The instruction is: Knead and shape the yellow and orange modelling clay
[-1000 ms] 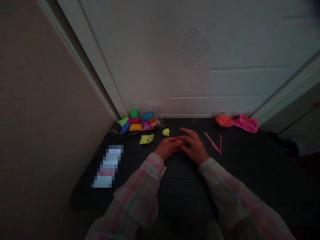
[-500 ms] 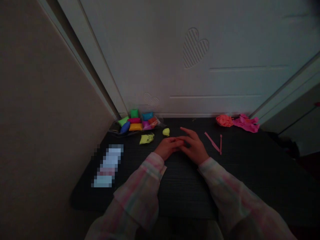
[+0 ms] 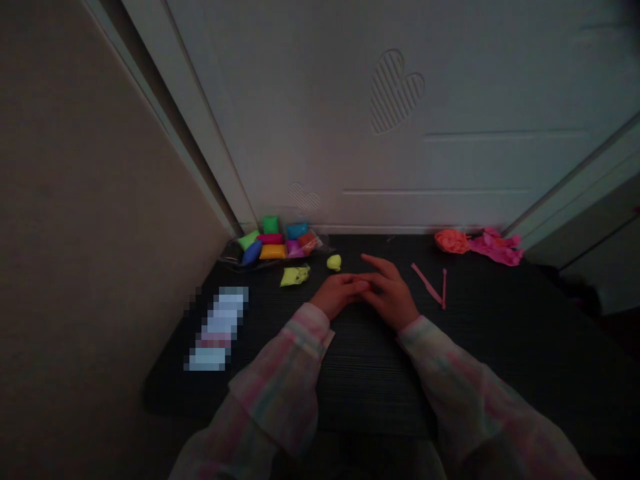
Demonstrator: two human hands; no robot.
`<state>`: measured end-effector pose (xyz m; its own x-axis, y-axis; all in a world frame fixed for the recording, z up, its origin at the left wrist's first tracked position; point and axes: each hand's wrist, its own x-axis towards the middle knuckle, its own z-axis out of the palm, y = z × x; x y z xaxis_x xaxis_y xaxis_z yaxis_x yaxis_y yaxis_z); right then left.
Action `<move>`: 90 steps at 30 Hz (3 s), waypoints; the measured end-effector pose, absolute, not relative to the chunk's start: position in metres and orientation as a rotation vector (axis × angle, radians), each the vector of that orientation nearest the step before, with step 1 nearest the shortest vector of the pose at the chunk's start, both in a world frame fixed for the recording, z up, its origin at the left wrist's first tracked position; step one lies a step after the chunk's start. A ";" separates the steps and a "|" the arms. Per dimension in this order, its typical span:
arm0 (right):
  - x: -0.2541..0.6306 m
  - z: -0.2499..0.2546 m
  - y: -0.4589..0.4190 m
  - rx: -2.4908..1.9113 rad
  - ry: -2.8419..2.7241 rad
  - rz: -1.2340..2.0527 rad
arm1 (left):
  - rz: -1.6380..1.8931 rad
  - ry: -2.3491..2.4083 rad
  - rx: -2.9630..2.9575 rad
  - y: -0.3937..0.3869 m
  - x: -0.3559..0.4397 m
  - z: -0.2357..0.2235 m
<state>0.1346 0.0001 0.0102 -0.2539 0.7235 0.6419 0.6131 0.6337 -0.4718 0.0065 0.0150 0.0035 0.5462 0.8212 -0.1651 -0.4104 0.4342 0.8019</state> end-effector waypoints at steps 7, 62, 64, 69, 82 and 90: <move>0.134 0.012 -0.001 -1.051 -1.970 0.170 | 0.834 0.614 0.771 0.015 0.007 0.005; 0.138 0.006 0.003 -1.052 -1.984 0.258 | 0.766 0.561 0.745 0.016 0.003 0.008; 0.139 0.006 0.003 -1.040 -2.012 0.274 | 0.741 0.570 0.771 0.017 0.002 0.007; 0.139 0.008 0.003 -1.019 -2.038 0.280 | 0.735 0.573 0.813 0.017 0.002 0.006; 0.136 0.008 0.002 -1.010 -2.045 0.244 | 0.724 0.562 0.832 0.017 0.002 0.004; 0.135 0.009 0.003 -0.980 -2.064 0.183 | 0.714 0.589 0.878 0.017 0.002 0.003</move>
<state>0.1353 0.0025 0.0085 -0.3566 0.6994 0.6194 0.5793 0.6857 -0.4408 0.0016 0.0169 0.0035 0.6264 0.7611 -0.1683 -0.3102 0.4415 0.8419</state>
